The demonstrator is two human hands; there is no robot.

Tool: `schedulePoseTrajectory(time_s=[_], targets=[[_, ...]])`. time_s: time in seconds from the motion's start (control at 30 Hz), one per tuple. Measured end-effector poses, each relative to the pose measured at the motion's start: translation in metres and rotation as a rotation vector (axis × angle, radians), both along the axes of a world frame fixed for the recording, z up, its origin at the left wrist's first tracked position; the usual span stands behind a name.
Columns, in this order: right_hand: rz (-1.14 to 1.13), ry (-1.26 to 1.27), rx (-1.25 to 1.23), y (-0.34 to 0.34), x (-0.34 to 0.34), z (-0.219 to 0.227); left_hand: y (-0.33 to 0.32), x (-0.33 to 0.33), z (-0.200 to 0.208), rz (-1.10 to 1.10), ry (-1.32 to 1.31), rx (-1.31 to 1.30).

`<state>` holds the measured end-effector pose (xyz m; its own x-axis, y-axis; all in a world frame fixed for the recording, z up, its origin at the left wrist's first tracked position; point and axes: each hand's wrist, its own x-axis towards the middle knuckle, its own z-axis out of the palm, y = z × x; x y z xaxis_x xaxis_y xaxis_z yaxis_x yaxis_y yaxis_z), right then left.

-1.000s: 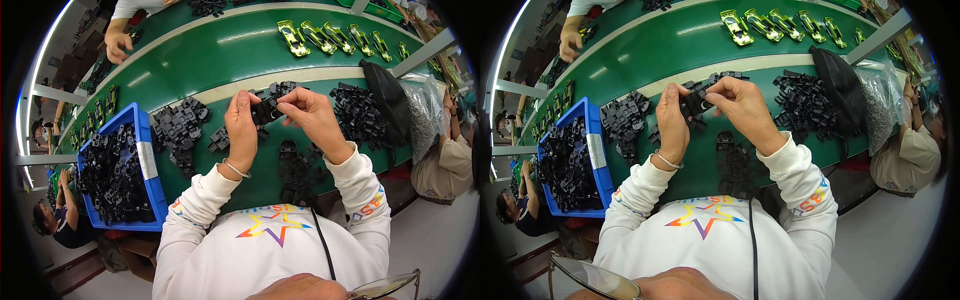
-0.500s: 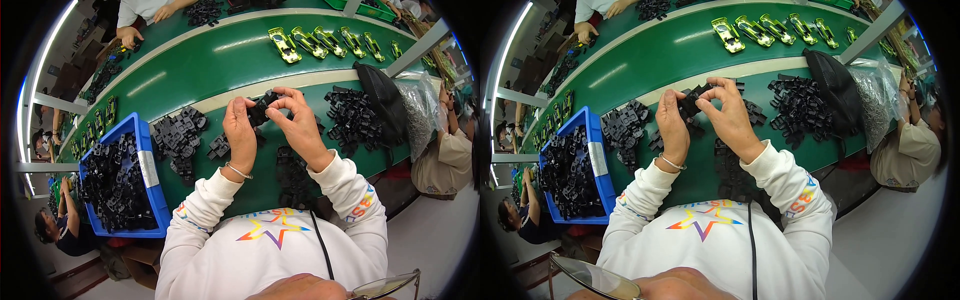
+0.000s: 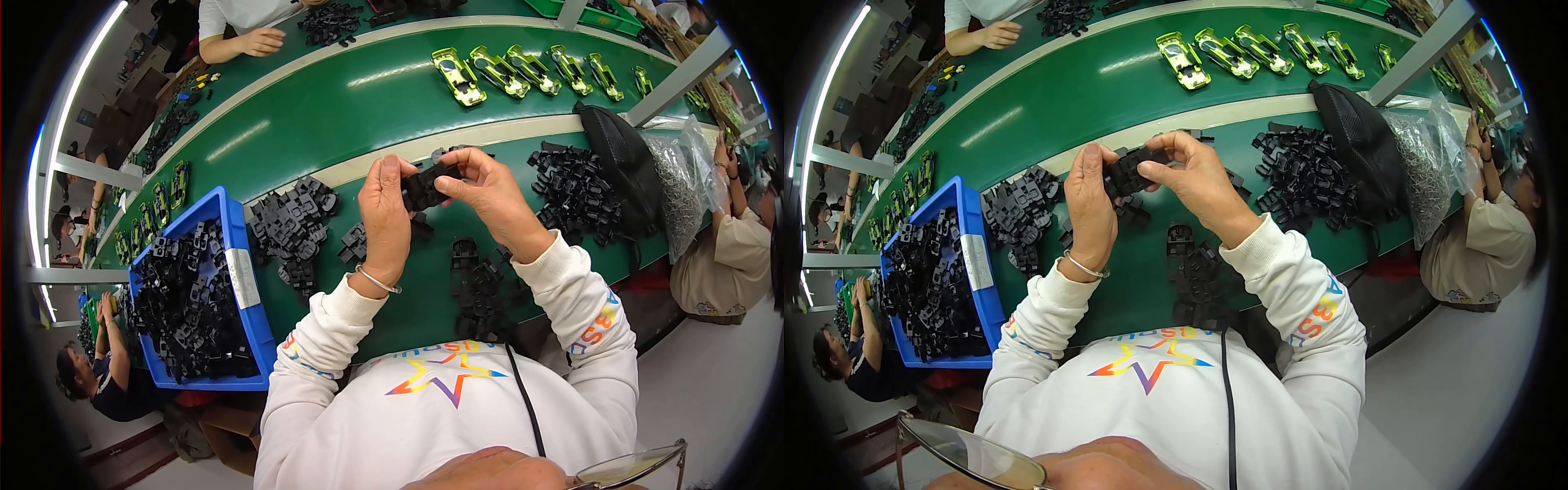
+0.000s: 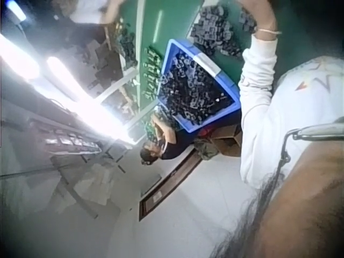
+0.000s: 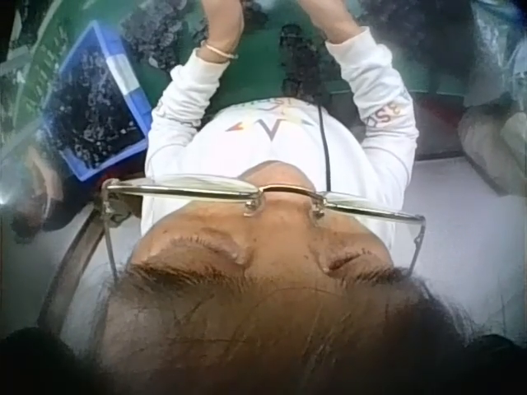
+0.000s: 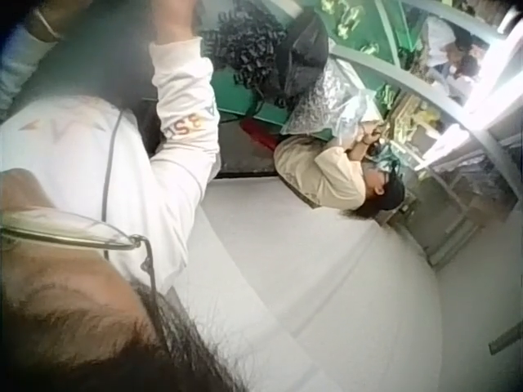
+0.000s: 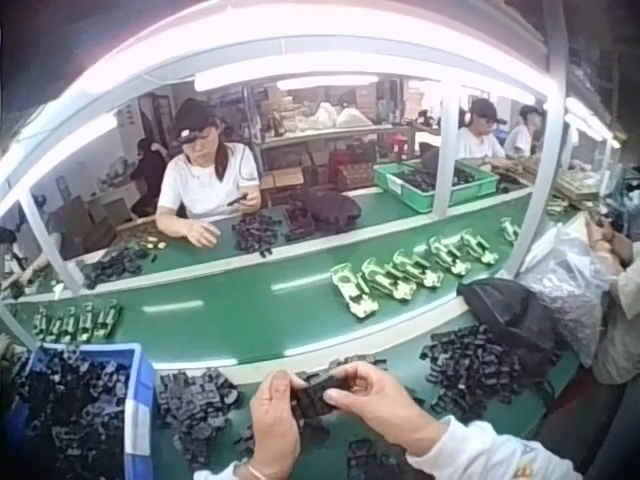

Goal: The person assembles toy cars by snapping black plastic components together, fitting the assembled components into toy car bodies, and placing the assembled cars on the table.

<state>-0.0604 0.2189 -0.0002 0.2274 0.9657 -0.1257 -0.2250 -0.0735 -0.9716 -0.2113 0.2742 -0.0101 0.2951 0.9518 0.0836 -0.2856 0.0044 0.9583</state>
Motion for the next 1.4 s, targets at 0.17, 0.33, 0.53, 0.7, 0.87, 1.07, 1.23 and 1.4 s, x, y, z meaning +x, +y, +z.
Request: schedulePoseTrajectory(time_s=[0.17, 0.33, 0.53, 0.7, 0.87, 1.07, 1.23, 1.4], targets=[[0.129, 0.095, -0.046, -0.007, 0.008, 0.004, 0.004, -0.001, 0.008, -0.017, -0.007, -0.086], [0.097, -0.003, -0.089, -0.011, 0.017, 0.008, 0.007, 0.004, 0.017, -0.084, 0.059, -0.062], [-0.202, -0.835, 0.332, -0.017, 0.014, 0.015, 0.026, 0.01, 0.005, -0.207, 0.129, -0.043], [0.061, -1.15, 0.427, -0.027, 0.046, 0.02, 0.05, 0.037, 0.017, -0.411, 0.21, -0.22], [-0.035, -1.208, 0.344, -0.031, 0.074, 0.017, 0.097, 0.074, 0.009, -0.588, 0.115, -0.471], [-0.221, -1.184, 0.28, -0.019, 0.106, 0.0, 0.113, 0.122, 0.0, -0.654, 0.157, -0.43], [-0.265, -1.13, 0.294, -0.003, 0.112, 0.003, 0.193, 0.142, -0.059, 0.063, 0.658, 0.086], [-0.255, -1.123, 0.246, -0.002, 0.113, 0.005, 0.193, 0.174, -0.054, 0.032, 1.083, 0.269]])
